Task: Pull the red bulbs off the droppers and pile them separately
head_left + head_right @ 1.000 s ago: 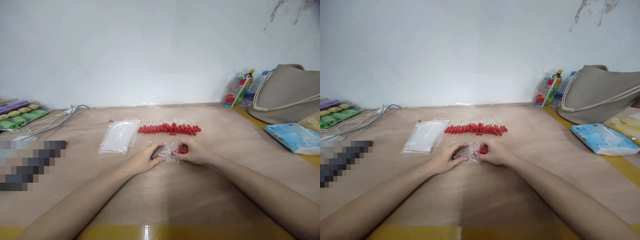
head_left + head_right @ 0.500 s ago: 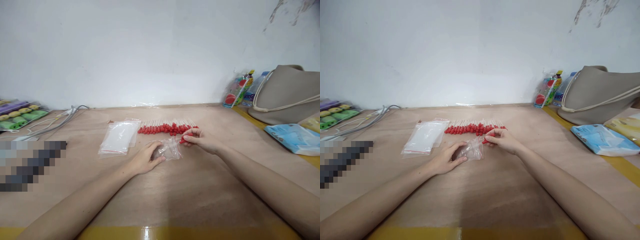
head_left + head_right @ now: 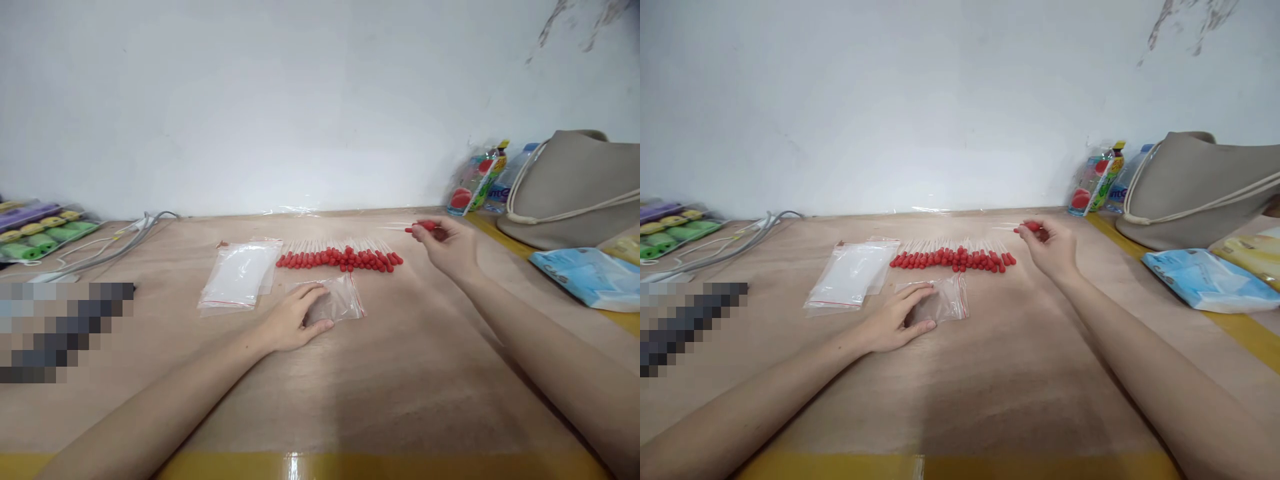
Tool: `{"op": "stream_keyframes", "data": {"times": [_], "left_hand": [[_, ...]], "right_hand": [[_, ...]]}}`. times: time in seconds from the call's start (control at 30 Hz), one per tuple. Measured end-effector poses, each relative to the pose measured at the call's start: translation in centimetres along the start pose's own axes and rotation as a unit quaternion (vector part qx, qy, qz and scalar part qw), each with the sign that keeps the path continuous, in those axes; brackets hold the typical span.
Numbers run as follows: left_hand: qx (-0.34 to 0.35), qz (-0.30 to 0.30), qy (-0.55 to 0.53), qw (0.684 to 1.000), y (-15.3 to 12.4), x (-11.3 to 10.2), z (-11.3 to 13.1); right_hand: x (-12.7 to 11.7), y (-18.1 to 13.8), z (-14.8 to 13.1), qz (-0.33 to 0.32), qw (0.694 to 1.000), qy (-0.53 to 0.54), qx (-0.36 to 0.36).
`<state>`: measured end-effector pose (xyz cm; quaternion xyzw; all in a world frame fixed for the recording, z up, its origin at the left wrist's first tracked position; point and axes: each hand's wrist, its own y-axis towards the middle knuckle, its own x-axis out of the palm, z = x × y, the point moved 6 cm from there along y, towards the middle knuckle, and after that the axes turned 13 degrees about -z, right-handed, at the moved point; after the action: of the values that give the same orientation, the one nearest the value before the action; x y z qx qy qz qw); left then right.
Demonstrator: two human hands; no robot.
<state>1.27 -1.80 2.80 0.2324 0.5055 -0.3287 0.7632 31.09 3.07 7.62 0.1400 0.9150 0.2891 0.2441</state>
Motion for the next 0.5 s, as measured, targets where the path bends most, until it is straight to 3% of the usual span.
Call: {"op": "stream_keyframes", "data": {"times": [0.1, 0.23, 0.37, 0.5], "left_hand": [[0.003, 0.0, 0.002, 1.0, 0.0, 0.1, 0.0], [0.005, 0.002, 0.001, 1.0, 0.0, 0.1, -0.1], [0.001, -0.003, 0.001, 1.0, 0.1, 0.2, -0.1], [0.007, 0.0, 0.004, 1.0, 0.1, 0.1, -0.1]], "right_hand": [[2.1, -1.1, 0.5, -0.026, 0.994, -0.091, -0.061], [4.1, -2.1, 1.3, -0.091, 0.98, -0.154, -0.085], [4.9, -2.3, 1.8, -0.128, 0.967, -0.204, -0.082], [4.9, -2.3, 2.1, -0.124, 0.963, -0.233, -0.063]]}}
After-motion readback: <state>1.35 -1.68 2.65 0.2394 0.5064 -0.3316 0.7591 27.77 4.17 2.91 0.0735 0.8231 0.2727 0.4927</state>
